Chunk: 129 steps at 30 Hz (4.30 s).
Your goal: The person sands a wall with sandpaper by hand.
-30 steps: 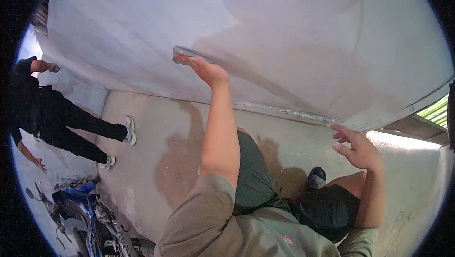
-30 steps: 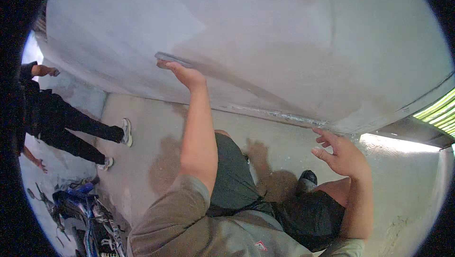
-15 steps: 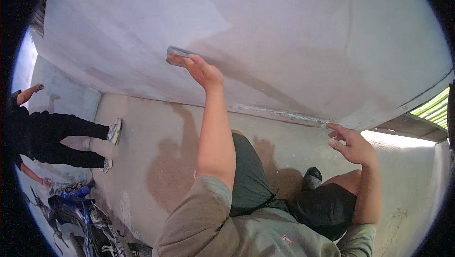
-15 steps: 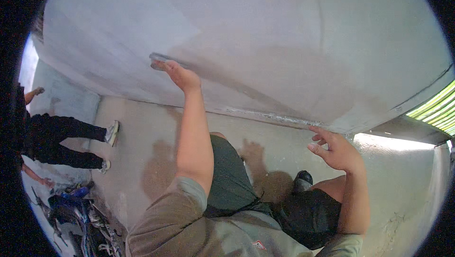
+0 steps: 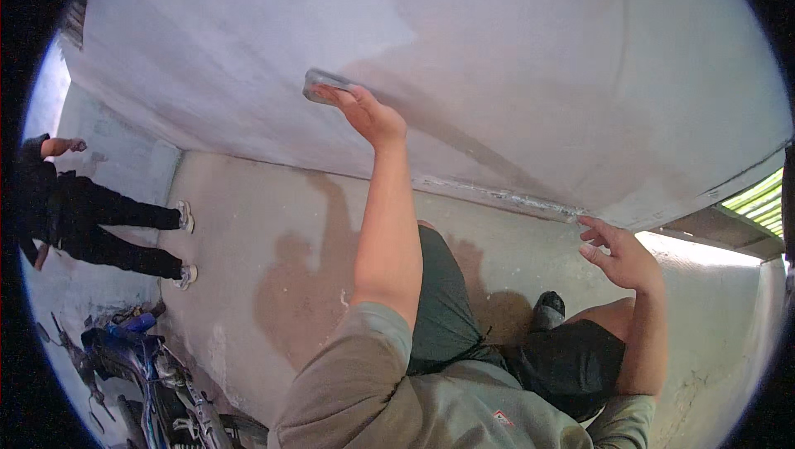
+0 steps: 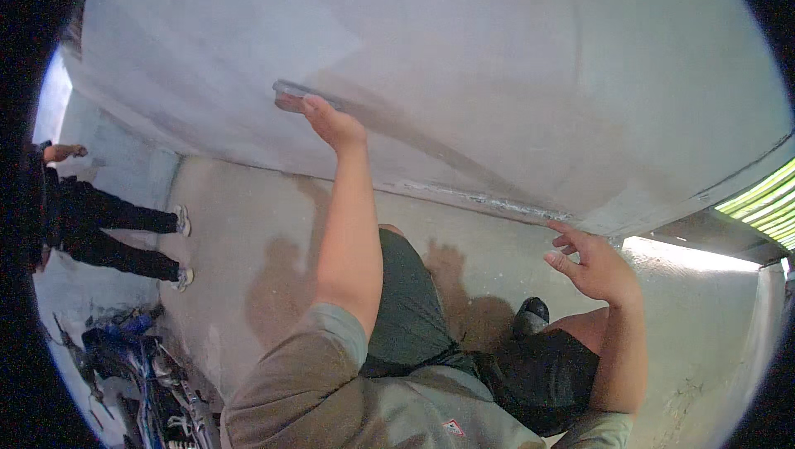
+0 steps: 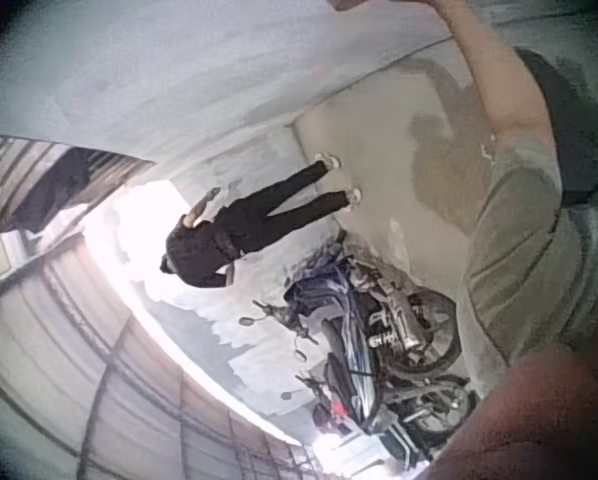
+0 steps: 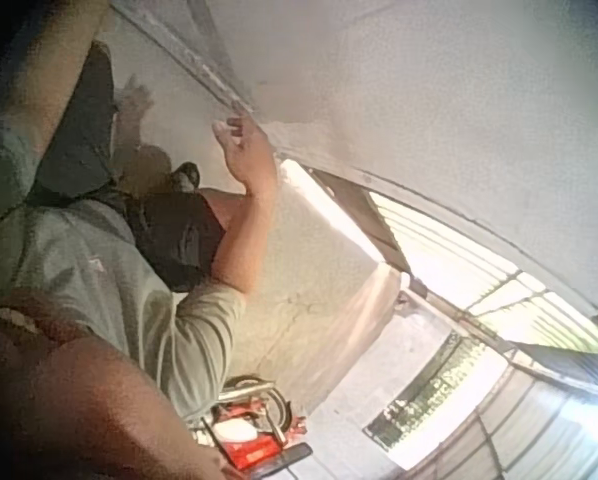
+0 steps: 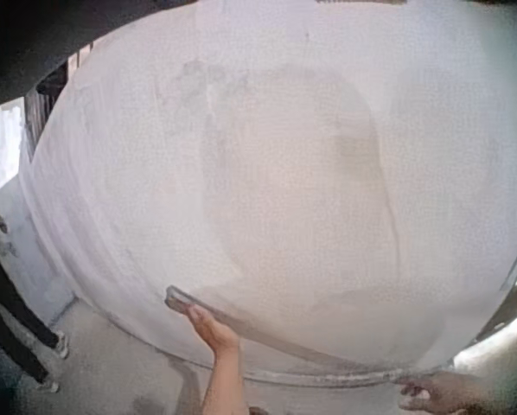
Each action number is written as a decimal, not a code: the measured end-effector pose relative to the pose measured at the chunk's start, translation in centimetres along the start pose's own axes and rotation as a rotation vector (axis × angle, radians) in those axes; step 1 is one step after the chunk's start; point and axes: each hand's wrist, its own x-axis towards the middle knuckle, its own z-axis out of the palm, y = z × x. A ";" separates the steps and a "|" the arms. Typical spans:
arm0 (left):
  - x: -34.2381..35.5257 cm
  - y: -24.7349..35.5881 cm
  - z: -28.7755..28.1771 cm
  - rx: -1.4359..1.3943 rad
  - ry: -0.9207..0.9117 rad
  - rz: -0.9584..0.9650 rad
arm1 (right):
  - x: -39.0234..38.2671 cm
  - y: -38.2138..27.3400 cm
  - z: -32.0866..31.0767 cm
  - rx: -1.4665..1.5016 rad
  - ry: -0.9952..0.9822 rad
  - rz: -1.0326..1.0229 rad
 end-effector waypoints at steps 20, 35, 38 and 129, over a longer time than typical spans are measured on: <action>-0.8 -1.6 -0.5 -0.653 0.356 -1.054 | -0.2 0.4 0.2 0.002 0.045 0.019; -0.2 2.2 1.4 -0.100 0.078 -0.431 | -0.2 0.6 0.1 0.041 0.031 0.024; -0.8 0.7 1.4 0.058 0.045 -0.552 | -0.6 0.9 -0.2 0.006 0.048 0.009; -7.5 9.3 4.5 0.175 -0.287 0.236 | 1.7 1.6 -0.6 0.114 0.571 -0.455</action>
